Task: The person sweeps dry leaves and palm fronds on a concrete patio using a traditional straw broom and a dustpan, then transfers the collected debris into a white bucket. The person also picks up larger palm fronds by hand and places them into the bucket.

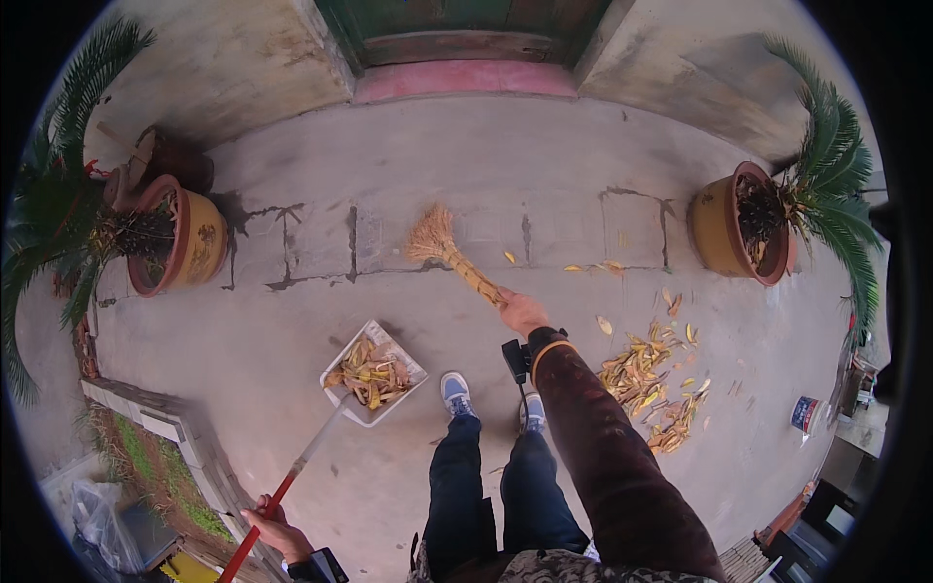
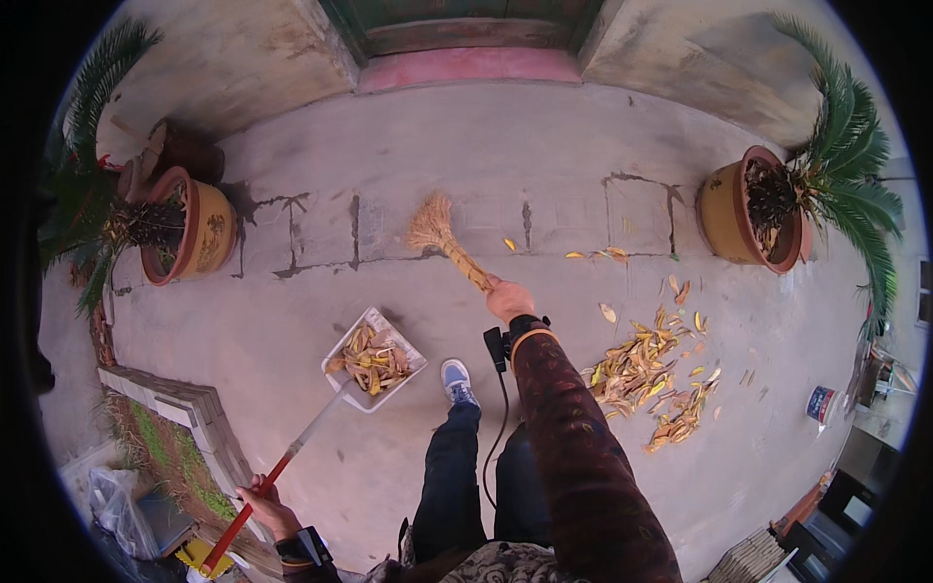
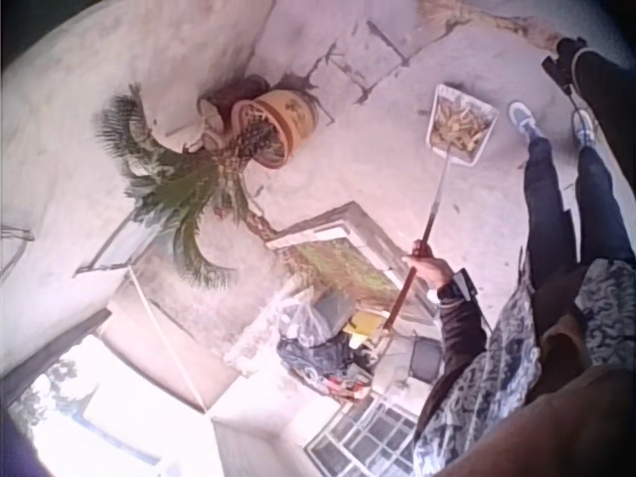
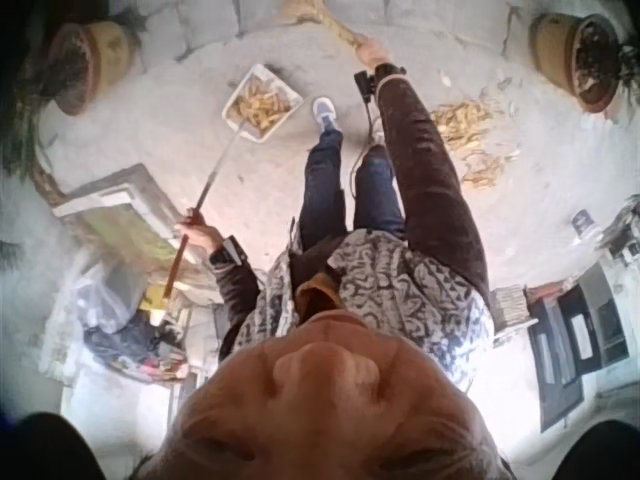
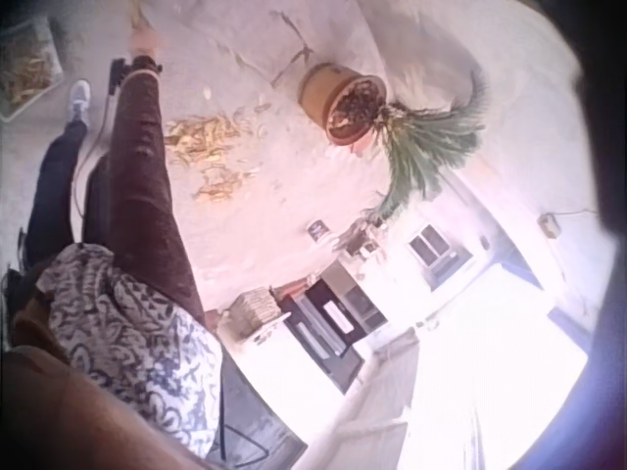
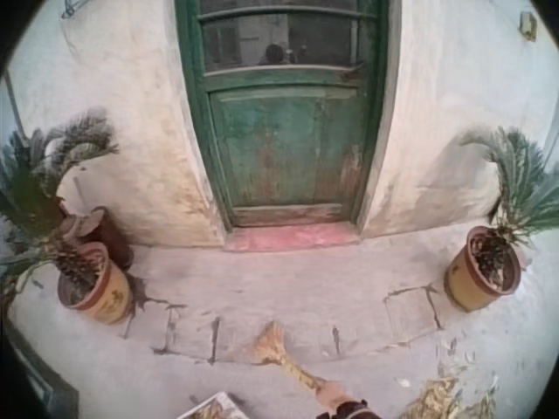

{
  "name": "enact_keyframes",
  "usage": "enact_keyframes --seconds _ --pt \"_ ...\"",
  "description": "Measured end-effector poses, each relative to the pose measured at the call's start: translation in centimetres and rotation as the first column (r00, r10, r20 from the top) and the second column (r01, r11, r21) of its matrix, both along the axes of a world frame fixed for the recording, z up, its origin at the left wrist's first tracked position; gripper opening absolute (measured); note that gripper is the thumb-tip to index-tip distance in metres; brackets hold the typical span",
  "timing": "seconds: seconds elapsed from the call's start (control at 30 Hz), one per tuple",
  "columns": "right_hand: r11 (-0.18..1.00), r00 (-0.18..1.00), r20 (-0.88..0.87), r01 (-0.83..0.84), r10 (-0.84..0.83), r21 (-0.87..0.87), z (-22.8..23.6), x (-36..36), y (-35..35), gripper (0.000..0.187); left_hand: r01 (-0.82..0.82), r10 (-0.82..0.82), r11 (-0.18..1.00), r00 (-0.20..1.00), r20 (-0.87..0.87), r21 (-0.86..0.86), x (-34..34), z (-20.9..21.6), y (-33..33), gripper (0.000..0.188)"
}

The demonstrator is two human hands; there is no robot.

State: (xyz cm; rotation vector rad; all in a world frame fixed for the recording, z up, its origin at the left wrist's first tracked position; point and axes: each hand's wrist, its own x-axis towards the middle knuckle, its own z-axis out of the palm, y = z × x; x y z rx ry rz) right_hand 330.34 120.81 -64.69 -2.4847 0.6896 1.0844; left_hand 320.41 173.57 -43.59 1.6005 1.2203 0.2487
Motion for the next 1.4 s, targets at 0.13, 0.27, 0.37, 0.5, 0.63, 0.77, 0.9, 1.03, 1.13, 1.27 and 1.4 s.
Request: enact_keyframes --seconds 0.13,0.27,0.37,0.5,0.63,0.77,0.9,1.03,1.13,1.27,1.4 --pt "0.958 0.964 -0.095 0.228 -0.247 -0.173 6.7 -11.1 -7.5 0.044 0.038 -0.039 0.999 0.998 -0.041 -0.022 2.7 -1.6 -0.2 0.047" --pt "0.858 0.878 -0.133 0.399 -0.459 -0.323 14.0 -22.5 -12.4 0.044 0.091 -0.091 0.996 0.984 -0.156 -0.003 6.4 -2.3 -2.4 0.052" --pt "0.777 0.8 -0.079 0.547 -0.595 -0.312 19.1 -27.7 -14.3 0.047 0.157 -0.161 0.987 0.977 -0.141 -0.039 8.9 -1.8 -5.1 0.05" --pt "0.726 0.738 -0.038 0.651 -0.673 -0.222 23.3 -28.6 -17.5 0.047 0.275 -0.288 0.955 0.949 -0.126 -0.111 11.8 0.1 -10.7 0.053" --pt "0.827 0.831 0.078 0.556 -0.551 -0.088 18.3 -20.3 -23.1 0.046 0.318 -0.332 0.94 0.937 -0.109 -0.125 14.4 1.4 -17.9 0.057" --pt "0.831 0.836 0.055 0.549 -0.546 -0.086 10.0 -12.6 -30.0 0.044 0.401 -0.413 0.907 0.906 -0.091 -0.13 14.3 2.4 -24.7 0.061" --pt "0.768 0.766 -0.051 0.637 -0.64 -0.071 10.5 -19.4 -34.7 0.042 0.431 -0.444 0.894 0.887 -0.125 -0.121 13.5 4.4 -30.4 0.062" --pt "0.769 0.761 -0.138 0.601 -0.634 -0.219 17.9 -32.8 -35.4 0.043 0.49 -0.514 0.847 0.854 -0.084 -0.206 13.5 4.5 -35.3 0.053" --pt "0.716 0.641 -0.319 0.609 -0.698 -0.343 27.6 -44.3 -32.7 0.043 0.377 -0.413 0.903 0.895 -0.168 -0.208 10.1 7.3 -36.2 0.051" --pt "0.637 0.62 -0.152 0.73 -0.77 -0.248 33.6 -51.2 -31.2 0.045 0.433 -0.471 0.873 0.868 -0.155 -0.225 8.7 8.0 -37.2 0.052" --pt "0.63 0.631 0.028 0.776 -0.776 -0.029 29.2 -47.4 -32.9 0.043 0.463 -0.505 0.844 0.856 -0.111 -0.27 8.2 7.4 -37.8 0.059"
